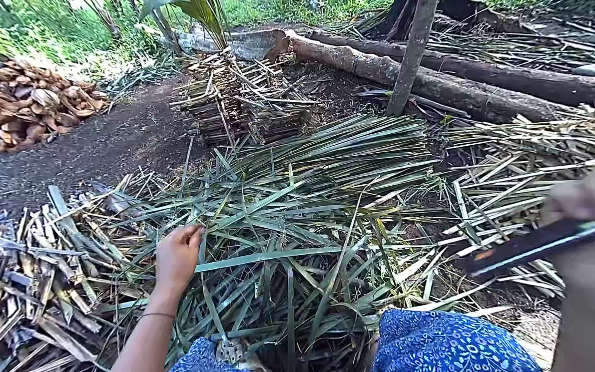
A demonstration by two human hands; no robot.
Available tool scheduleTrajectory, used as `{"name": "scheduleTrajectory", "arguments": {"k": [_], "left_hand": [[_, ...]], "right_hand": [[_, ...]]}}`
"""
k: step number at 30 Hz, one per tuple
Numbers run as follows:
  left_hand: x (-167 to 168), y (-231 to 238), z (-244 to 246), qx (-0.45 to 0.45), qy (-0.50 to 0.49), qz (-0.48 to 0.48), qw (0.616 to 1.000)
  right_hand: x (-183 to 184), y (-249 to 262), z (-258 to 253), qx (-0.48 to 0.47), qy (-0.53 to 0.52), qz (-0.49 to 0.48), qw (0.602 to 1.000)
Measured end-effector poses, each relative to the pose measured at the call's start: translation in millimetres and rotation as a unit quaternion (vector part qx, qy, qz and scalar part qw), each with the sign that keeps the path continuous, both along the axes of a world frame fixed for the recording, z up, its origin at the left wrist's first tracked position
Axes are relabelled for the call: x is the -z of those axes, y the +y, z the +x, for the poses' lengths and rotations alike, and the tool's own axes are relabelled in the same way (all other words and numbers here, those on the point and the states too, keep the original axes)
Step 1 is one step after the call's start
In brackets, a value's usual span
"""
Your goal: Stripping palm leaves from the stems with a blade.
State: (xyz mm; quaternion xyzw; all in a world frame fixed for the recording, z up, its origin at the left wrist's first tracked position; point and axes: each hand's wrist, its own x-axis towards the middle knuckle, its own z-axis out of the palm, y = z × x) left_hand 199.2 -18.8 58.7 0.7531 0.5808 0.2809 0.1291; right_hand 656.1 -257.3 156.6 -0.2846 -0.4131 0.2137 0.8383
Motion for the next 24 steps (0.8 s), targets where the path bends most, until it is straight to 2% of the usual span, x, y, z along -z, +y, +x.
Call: {"name": "scheduleTrajectory", "arguments": {"k": [2,4,6,8,10,14,18,24], "left_hand": [[-22.5,-13.7,33.9,-0.021,-0.222,-0.032,0.974],[-47.3,-33.0,67.1,-0.004,-0.436,-0.054,0.898],[-71.3,-54.8,90.3,0.025,-0.535,-0.069,0.842],[-89.0,-75.6,106.5,0.054,-0.572,-0.085,0.814],[-97.2,-92.2,118.4,0.085,-0.586,-0.091,0.801],[-92.4,-114.9,131.5,0.146,-0.601,-0.1,0.779],[-78.9,-124.6,133.2,0.183,-0.599,-0.094,0.774],[-76.2,-123.2,123.7,0.166,-0.606,-0.069,0.775]], "right_hand": [[-12.3,12.6,-48.5,-0.088,-0.007,-0.121,0.989],[-9.6,20.9,-84.5,-0.232,0.005,-0.215,0.949],[1.4,26.4,-109.1,-0.358,0.024,-0.276,0.892],[7.6,31.2,-126.3,-0.429,0.021,-0.323,0.843],[11.2,36.8,-136.1,-0.453,-0.001,-0.341,0.824],[19.0,43.3,-141.3,-0.441,0.001,-0.275,0.854],[21.0,44.0,-137.0,-0.39,0.026,-0.224,0.893],[21.4,49.0,-119.1,-0.304,0.044,-0.218,0.926]]}}
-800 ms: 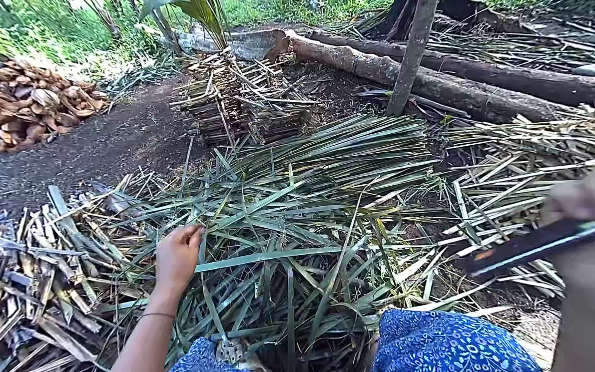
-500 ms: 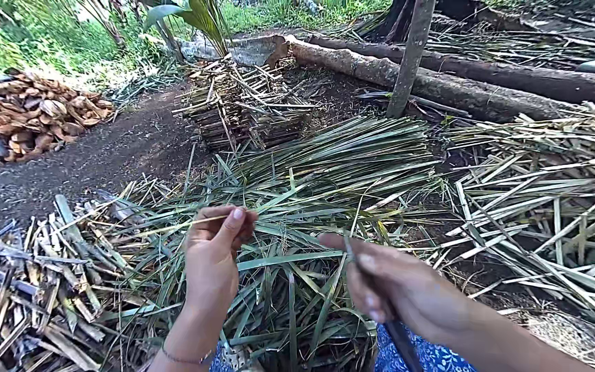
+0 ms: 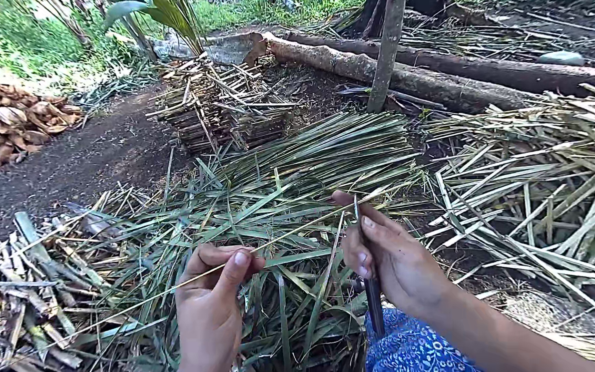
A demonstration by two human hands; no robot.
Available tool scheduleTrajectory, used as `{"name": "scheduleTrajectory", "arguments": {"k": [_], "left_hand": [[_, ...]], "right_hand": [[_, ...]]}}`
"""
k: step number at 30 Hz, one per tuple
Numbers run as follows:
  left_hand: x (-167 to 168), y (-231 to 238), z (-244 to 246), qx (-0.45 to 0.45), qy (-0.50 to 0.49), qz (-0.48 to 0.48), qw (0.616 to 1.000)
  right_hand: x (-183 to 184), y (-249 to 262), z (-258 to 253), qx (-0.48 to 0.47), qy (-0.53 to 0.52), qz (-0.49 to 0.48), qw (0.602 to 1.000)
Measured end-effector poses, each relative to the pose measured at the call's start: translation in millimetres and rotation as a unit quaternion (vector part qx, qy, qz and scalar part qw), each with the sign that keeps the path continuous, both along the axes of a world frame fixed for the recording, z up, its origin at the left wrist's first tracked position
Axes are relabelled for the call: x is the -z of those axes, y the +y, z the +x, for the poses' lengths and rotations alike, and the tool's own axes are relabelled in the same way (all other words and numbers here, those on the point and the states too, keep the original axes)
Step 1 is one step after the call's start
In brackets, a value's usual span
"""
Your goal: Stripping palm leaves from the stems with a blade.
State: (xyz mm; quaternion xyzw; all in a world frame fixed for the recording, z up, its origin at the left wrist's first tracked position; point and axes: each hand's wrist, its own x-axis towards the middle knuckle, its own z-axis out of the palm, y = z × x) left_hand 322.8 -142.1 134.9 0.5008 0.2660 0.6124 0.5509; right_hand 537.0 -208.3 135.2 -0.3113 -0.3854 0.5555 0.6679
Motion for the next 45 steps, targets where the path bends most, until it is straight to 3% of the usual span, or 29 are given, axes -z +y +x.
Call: {"name": "scheduleTrajectory", "arguments": {"k": [5,9,15,18,21,27,32,38,42,45], "left_hand": [[8.3,2.6,-2.6,0.053,0.024,0.066,0.996],[8.4,0.6,-4.0,0.044,0.048,0.129,0.989],[11.5,-8.4,8.2,0.05,0.024,0.13,0.99],[13.0,-12.2,12.3,0.056,0.026,0.135,0.989],[12.0,-12.9,10.2,0.052,0.036,0.153,0.986],[9.3,-2.9,-7.3,0.02,0.07,0.238,0.968],[9.4,-3.2,-2.9,0.018,0.075,0.222,0.972],[11.8,-16.0,16.5,0.04,0.063,0.186,0.98],[14.9,-17.9,20.2,0.031,0.072,0.23,0.97],[17.3,-17.2,19.4,0.013,0.093,0.274,0.957]], "right_hand": [[0.1,1.4,9.2,0.052,-0.003,0.006,0.999],[-1.2,4.0,15.3,0.074,0.004,0.014,0.997],[-1.8,-6.3,-7.4,-0.149,-0.072,0.004,0.986],[-1.4,-7.2,-18.0,-0.18,-0.082,0.022,0.98],[-1.4,-7.8,-14.2,-0.135,-0.08,0.034,0.987],[-4.8,-2.9,30.0,0.045,-0.072,0.02,0.996],[-3.4,-4.7,27.1,0.07,-0.097,0.016,0.993],[-1.3,-11.4,1.5,-0.028,-0.169,0.045,0.984],[-7.3,-16.5,-13.0,-0.159,-0.166,0.03,0.973],[-9.1,-17.2,-15.3,-0.175,-0.141,0.017,0.974]]}}
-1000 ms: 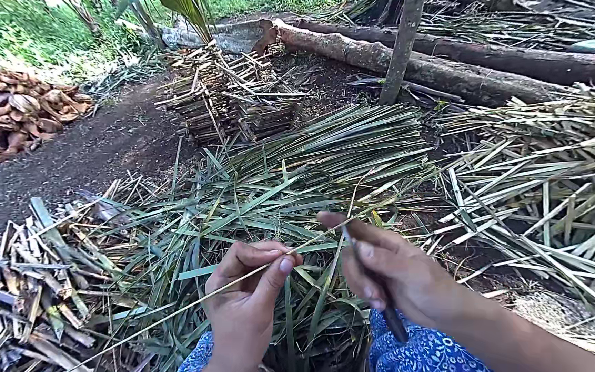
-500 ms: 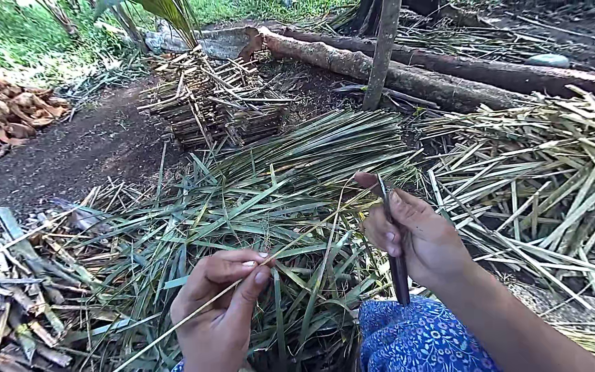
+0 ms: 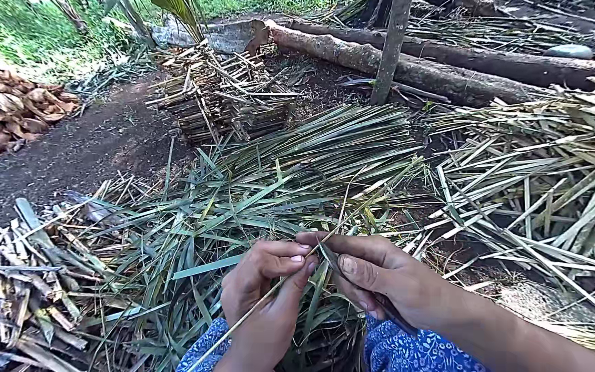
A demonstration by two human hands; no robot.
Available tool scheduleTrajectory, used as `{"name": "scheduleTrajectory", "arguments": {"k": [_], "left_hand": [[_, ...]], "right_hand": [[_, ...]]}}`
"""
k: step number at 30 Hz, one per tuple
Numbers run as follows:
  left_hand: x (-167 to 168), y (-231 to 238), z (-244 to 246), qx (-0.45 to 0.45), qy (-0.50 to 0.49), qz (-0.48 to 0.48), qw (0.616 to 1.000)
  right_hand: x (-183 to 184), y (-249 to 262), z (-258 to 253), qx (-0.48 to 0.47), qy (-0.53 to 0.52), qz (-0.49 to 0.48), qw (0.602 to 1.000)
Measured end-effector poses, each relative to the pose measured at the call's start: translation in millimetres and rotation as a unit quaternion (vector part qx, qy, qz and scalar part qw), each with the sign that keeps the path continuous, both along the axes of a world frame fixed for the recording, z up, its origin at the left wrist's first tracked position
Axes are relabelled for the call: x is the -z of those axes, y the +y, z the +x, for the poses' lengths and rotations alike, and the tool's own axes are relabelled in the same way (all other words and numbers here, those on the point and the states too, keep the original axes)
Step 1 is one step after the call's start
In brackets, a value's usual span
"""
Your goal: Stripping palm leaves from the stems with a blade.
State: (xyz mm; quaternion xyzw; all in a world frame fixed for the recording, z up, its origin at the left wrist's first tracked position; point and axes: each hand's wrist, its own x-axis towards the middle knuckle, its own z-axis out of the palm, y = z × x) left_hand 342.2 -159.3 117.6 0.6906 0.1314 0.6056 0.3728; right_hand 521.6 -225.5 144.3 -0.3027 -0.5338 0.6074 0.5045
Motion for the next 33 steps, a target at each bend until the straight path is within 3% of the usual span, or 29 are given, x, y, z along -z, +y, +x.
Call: {"name": "scheduleTrajectory", "arguments": {"k": [12,15,20,23,28,30,33], "left_hand": [[0.1,3.7,-15.1,-0.034,0.02,0.045,0.998],[1.7,3.9,-14.7,-0.036,0.016,0.026,0.999],[2.8,-4.5,-5.6,0.012,-0.033,-0.084,0.996],[0.4,-7.0,-8.8,0.027,-0.055,-0.127,0.99],[1.2,-2.3,-18.4,0.015,-0.041,-0.112,0.993],[3.2,-0.6,-19.9,0.001,-0.04,-0.115,0.993],[5.6,2.8,-22.4,-0.01,-0.033,-0.118,0.992]], "right_hand": [[1.8,21.6,53.3,0.261,0.047,-0.001,0.964],[3.0,16.1,43.9,0.215,0.058,-0.001,0.975],[5.5,8.4,16.5,0.0,0.009,-0.013,1.0],[6.6,14.0,23.8,0.071,0.017,0.002,0.997],[3.1,26.3,56.6,0.235,0.062,0.024,0.97],[4.1,25.9,55.4,0.22,0.074,0.008,0.973],[8.5,20.3,42.2,0.107,0.045,-0.037,0.993]]}}
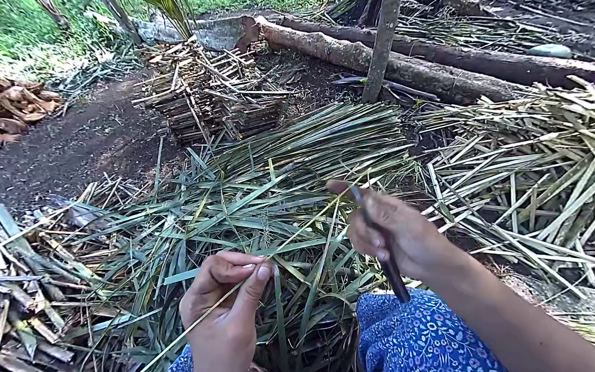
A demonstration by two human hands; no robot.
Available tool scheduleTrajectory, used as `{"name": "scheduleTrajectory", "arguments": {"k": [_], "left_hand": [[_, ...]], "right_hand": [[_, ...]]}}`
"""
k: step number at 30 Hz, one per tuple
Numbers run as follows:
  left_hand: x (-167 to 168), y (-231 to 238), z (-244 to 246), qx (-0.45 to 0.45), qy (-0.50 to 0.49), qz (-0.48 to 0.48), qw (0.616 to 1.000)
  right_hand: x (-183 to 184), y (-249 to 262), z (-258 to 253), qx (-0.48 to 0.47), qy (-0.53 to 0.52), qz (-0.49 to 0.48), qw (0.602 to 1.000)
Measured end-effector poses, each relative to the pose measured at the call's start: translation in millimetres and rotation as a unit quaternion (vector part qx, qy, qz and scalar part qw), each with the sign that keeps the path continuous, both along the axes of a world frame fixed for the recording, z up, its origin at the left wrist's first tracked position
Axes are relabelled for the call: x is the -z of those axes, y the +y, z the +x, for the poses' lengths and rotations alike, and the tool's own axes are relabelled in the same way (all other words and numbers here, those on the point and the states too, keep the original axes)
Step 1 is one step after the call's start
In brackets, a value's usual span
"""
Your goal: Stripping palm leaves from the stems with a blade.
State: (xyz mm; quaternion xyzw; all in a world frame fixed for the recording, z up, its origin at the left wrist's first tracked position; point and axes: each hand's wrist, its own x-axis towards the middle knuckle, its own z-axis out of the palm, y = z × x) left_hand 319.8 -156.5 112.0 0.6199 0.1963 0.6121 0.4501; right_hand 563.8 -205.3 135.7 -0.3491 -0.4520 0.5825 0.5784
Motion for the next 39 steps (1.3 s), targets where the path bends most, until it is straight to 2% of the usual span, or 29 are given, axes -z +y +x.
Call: {"name": "scheduleTrajectory", "arguments": {"k": [2,4,7,9,10,12,16,19,25,28,31,33,35,37,38,39], "left_hand": [[0.8,-0.3,0.3,0.004,0.004,0.005,1.0],[-0.6,-1.1,-3.0,0.001,0.009,0.016,1.0],[-5.8,2.1,-18.5,-0.019,0.027,0.052,0.998],[-8.4,5.3,-27.9,-0.044,0.034,0.074,0.996],[-8.1,7.1,-30.6,-0.055,0.036,0.08,0.995],[-5.5,9.3,-33.2,-0.07,0.042,0.084,0.993],[-2.2,10.5,-36.8,-0.075,0.07,0.1,0.99],[-0.2,8.6,-36.0,-0.075,0.112,0.128,0.983],[3.0,5.0,-36.5,-0.067,0.172,0.213,0.959],[2.8,1.3,-40.8,-0.059,0.195,0.271,0.941],[0.6,-4.9,-48.1,-0.047,0.203,0.294,0.933],[-0.3,-4.5,-50.9,-0.051,0.208,0.298,0.93],[2.3,-1.2,-50.2,-0.061,0.212,0.303,0.927],[3.8,1.2,-49.4,-0.068,0.211,0.304,0.926],[3.4,1.1,-49.9,-0.072,0.211,0.299,0.928],[2.4,0.4,-51.3,-0.074,0.211,0.286,0.932]], "right_hand": [[-0.5,-1.3,-11.8,-0.092,-0.022,-0.023,0.995],[-0.1,3.5,-13.7,-0.089,-0.015,-0.018,0.996],[4.9,22.3,14.5,0.076,0.043,-0.017,0.996],[10.2,33.0,33.8,0.191,0.101,-0.057,0.975],[14.3,34.8,36.6,0.218,0.108,-0.084,0.966],[23.6,31.3,31.2,0.171,0.076,-0.123,0.975],[26.9,23.3,12.7,-0.067,0.02,-0.084,0.994],[14.3,16.2,-4.6,-0.101,-0.003,-0.058,0.993],[5.1,15.4,-17.8,-0.042,-0.034,-0.062,0.997],[7.8,25.4,-4.3,0.066,-0.012,-0.058,0.996],[17.2,39.5,22.7,0.197,0.034,-0.097,0.975],[22.2,41.9,32.5,0.228,0.058,-0.113,0.965],[25.7,34.9,30.3,0.147,0.031,-0.113,0.982],[23.0,26.5,20.0,0.02,-0.052,-0.119,0.991],[20.3,23.6,14.6,-0.043,-0.135,-0.114,0.983],[18.4,21.2,9.3,-0.095,-0.254,-0.093,0.958]]}}
